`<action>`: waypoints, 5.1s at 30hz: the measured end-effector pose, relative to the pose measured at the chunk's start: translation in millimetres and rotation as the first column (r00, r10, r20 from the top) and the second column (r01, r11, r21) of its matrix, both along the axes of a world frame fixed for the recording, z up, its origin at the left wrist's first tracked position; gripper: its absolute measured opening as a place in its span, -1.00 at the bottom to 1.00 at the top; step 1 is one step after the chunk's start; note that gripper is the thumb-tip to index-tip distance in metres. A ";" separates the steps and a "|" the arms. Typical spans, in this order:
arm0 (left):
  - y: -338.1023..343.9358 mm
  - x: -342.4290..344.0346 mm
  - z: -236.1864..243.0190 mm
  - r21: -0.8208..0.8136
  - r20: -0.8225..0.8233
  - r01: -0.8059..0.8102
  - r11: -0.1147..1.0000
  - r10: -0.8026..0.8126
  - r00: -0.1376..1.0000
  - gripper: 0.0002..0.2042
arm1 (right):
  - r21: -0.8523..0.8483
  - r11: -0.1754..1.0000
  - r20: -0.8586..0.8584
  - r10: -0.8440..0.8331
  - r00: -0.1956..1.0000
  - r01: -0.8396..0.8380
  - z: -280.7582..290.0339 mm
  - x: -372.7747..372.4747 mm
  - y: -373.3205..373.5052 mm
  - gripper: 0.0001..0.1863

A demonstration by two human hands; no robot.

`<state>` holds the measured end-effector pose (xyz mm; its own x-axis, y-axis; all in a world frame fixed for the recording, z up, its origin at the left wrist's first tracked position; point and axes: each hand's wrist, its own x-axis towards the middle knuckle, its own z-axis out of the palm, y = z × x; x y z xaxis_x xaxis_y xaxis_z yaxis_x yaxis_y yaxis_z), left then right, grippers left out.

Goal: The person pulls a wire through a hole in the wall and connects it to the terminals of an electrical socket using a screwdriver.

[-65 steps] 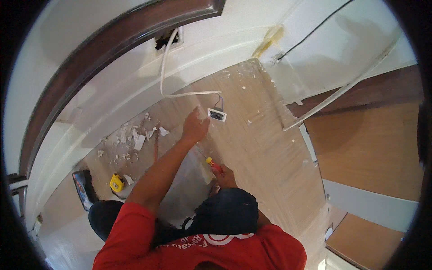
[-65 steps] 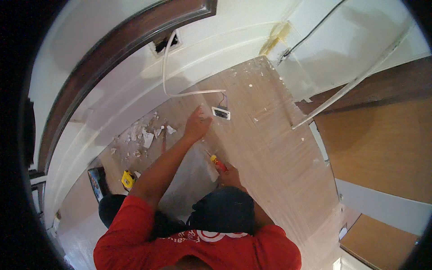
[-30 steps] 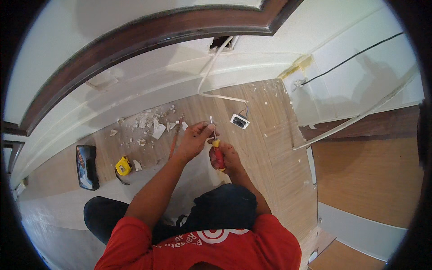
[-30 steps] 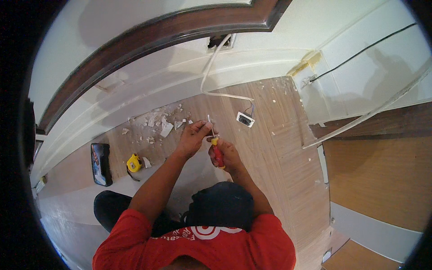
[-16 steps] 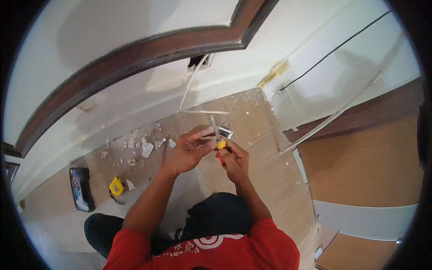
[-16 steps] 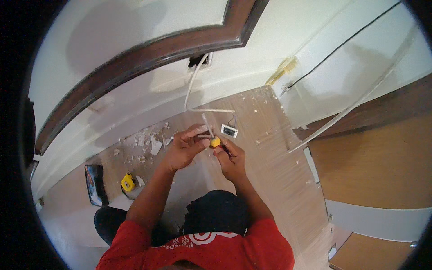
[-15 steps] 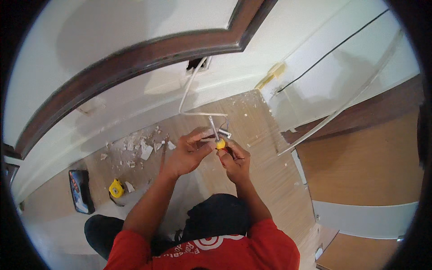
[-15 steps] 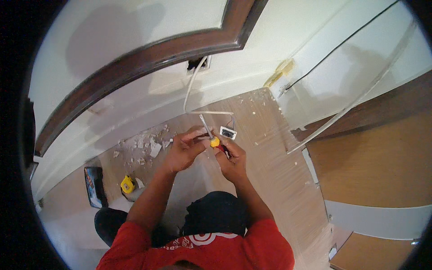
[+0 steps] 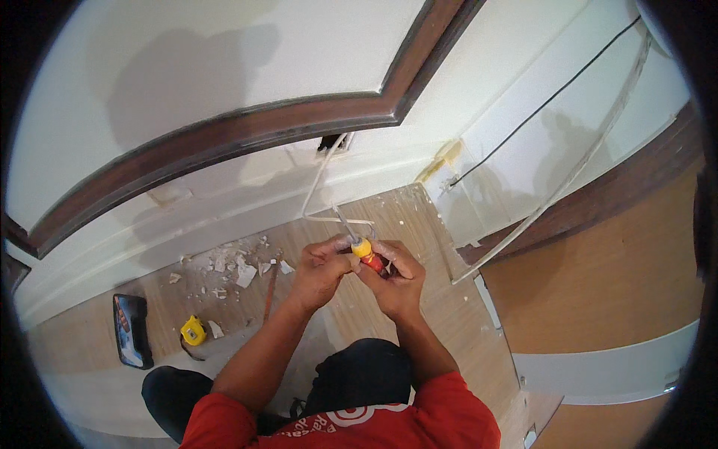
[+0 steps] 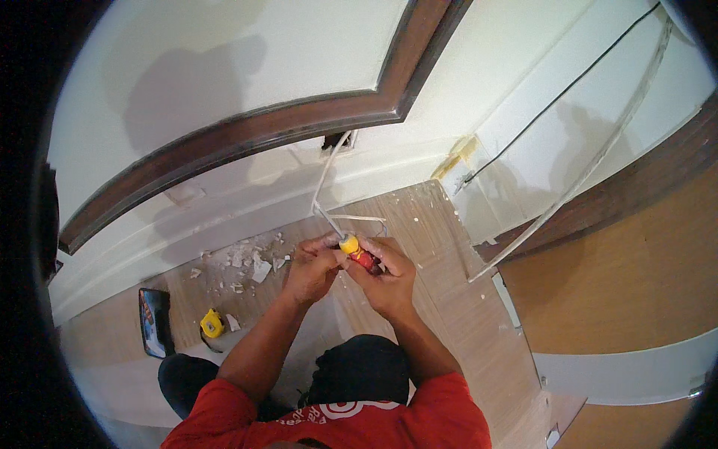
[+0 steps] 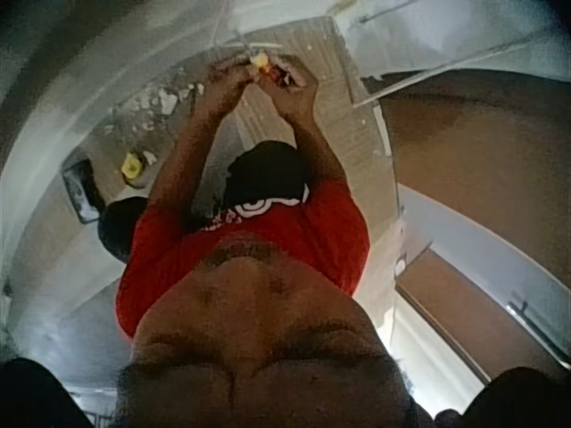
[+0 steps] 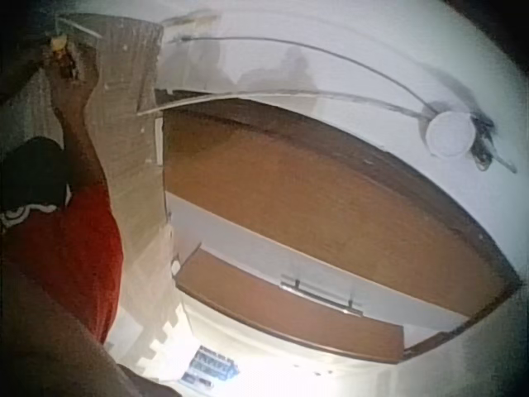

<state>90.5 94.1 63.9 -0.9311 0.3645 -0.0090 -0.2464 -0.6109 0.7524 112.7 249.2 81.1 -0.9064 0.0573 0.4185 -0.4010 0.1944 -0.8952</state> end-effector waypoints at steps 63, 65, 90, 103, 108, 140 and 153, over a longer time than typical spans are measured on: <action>-5.2 0.4 -104.6 -0.519 0.098 -0.062 0.853 0.131 0.987 -0.69 | 0.240 0.971 0.278 -0.093 0.956 0.024 -127.8 38.6 16.8 -0.59; 5.7 6.5 -122.6 -0.483 0.136 -0.053 0.874 0.135 0.981 -0.69 | 0.181 0.983 0.261 -0.091 0.961 0.044 -143.3 36.0 16.9 -0.61; 6.1 16.8 -181.6 -0.560 0.289 0.041 0.828 0.148 0.946 -0.65 | -0.461 0.885 0.790 0.372 0.487 0.071 -164.7 40.1 10.8 -0.60; -30.4 5.2 -198.5 -0.892 0.143 0.198 0.406 -0.163 0.976 -0.49 | -0.078 0.964 0.714 0.231 0.661 -0.254 -204.0 44.4 13.6 -0.65; -112.5 -34.3 -143.4 -0.950 0.293 0.109 -0.294 -0.710 0.641 -0.53 | 0.422 0.859 0.701 -0.106 0.705 -0.290 -234.8 51.6 9.2 -0.57; -468.5 241.7 -200.3 -0.801 -0.294 0.241 -0.547 0.712 0.638 0.18 | 0.711 0.483 0.589 -0.014 0.808 -0.511 -269.7 75.1 30.7 -0.46; -461.9 324.7 -247.5 -0.650 -0.498 -0.118 -0.751 0.303 0.812 -0.34 | 0.576 0.154 0.816 -0.057 0.575 -0.803 -262.0 40.6 7.9 -0.39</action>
<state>415.3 -367.8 -183.6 -0.7942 -0.5615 0.2322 -0.5579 0.8253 0.0877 153.2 257.1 -180.8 -0.6333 -0.3527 -0.6889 -0.2448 0.9357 -0.2540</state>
